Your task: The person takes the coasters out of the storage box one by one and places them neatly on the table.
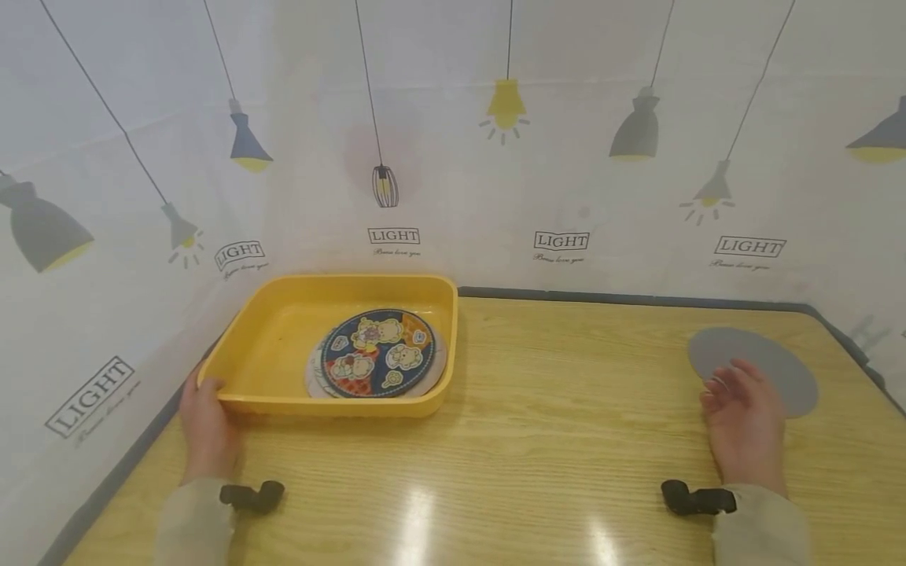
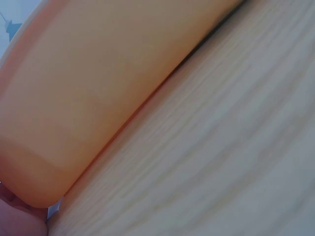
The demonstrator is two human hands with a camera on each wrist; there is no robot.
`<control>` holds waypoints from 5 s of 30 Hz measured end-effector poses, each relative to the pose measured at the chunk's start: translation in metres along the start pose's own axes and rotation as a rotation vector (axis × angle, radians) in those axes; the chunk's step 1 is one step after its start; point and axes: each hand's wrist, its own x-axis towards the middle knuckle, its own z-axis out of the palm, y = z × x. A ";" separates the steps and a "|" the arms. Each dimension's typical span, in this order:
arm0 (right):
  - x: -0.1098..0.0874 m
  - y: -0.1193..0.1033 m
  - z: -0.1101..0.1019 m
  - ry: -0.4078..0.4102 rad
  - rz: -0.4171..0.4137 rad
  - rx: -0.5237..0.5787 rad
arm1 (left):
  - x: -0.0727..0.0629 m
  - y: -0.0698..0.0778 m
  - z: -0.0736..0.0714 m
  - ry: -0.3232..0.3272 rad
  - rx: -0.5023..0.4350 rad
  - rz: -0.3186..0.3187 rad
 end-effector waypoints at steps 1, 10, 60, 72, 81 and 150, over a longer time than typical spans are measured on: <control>0.001 0.001 0.000 -0.003 0.004 -0.003 | 0.000 0.000 0.000 0.002 0.004 -0.002; 0.002 0.011 0.002 -0.052 0.021 -0.033 | 0.001 0.000 0.002 -0.007 0.019 -0.003; 0.020 0.157 0.105 -0.244 0.126 -0.538 | -0.001 0.002 0.001 0.000 0.034 0.021; 0.019 0.203 0.126 -0.237 0.132 -0.662 | 0.001 0.000 -0.001 0.010 0.047 0.015; 0.016 0.237 0.146 -0.178 0.172 -0.809 | 0.002 -0.001 -0.002 0.028 0.040 0.026; -0.007 0.333 0.167 -0.528 -0.304 -2.542 | -0.002 0.006 0.000 0.004 0.032 0.030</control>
